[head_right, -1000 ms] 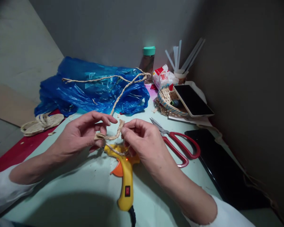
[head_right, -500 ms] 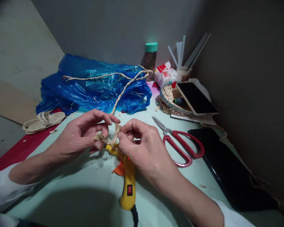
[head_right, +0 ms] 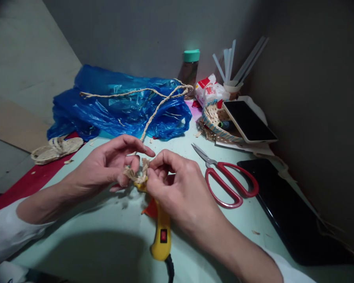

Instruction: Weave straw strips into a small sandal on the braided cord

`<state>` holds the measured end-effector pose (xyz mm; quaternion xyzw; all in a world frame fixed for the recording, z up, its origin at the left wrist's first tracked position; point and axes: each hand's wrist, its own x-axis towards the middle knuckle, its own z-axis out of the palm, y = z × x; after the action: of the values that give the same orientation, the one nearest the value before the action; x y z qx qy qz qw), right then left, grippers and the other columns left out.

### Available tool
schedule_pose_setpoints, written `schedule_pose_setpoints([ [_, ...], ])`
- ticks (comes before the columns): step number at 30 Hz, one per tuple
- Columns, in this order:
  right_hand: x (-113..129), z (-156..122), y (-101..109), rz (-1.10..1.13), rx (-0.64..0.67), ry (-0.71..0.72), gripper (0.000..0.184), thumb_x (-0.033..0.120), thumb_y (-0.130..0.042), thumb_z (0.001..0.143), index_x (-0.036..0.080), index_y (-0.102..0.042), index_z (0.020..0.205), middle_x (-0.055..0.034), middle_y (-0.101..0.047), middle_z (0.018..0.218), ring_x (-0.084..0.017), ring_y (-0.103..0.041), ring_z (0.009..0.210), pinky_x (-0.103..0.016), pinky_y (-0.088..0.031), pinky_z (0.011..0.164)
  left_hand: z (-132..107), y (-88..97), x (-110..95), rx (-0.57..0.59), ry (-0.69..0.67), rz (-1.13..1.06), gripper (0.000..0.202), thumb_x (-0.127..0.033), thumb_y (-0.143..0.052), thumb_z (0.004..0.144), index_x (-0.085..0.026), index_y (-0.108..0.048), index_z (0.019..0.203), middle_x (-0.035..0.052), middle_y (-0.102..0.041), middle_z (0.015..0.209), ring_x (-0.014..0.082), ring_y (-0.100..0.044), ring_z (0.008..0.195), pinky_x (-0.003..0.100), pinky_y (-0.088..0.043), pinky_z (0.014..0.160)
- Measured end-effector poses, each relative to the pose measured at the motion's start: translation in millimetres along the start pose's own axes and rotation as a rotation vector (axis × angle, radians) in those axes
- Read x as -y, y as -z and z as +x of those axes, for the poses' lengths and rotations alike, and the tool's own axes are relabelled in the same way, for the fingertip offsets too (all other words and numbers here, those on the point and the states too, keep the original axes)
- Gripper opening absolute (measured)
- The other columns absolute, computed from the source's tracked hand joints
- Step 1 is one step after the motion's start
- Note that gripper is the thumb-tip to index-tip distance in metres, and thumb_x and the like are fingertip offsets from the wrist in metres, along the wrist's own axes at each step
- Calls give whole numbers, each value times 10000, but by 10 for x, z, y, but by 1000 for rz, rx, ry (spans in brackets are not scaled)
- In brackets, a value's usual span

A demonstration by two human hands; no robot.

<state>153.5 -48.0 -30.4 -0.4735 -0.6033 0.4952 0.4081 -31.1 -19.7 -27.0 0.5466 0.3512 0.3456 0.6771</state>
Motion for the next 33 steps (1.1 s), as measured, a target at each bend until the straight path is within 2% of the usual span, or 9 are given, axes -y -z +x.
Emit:
schedule_pose_setpoints([
  [6,10,-37,-48,-210,-8,79,124,203,-591,782,194,-591,659,-1,-597,589,-126,-505,537,-235,-388,490,6,-9,8,-13,24,80,364,-128,-758,723,-214,-579,1028,-68,-522,637,36,-410,439,145,-327,380],
  [20,-4,-32,-55,-284,-4,142,144,164,-578,808,184,-603,668,21,-582,568,-100,-484,497,-229,-374,500,-8,-11,26,-12,33,179,306,-231,-754,767,-208,-583,1020,-59,-528,621,42,-407,452,162,-318,417],
  [29,3,-48,-25,-302,44,151,129,170,-522,869,199,-609,777,-1,-624,704,-136,-556,612,-257,-404,560,-4,-61,108,-102,-101,153,208,-222,-750,771,-198,-620,932,-46,-549,688,50,-440,487,172,-348,422],
  [32,-13,-40,-50,-351,17,184,21,197,-624,819,198,-604,821,-11,-634,765,-159,-582,682,-272,-426,602,2,-77,109,-138,-135,140,192,-195,-750,761,-188,-626,907,-39,-574,719,45,-451,479,168,-360,416],
  [33,-26,-40,-62,-378,1,205,64,213,-658,804,198,-601,828,-14,-634,782,-166,-585,704,-278,-430,615,4,-84,105,-150,-153,144,192,-182,-758,748,-182,-631,891,-36,-582,737,42,-454,483,164,-368,420],
])
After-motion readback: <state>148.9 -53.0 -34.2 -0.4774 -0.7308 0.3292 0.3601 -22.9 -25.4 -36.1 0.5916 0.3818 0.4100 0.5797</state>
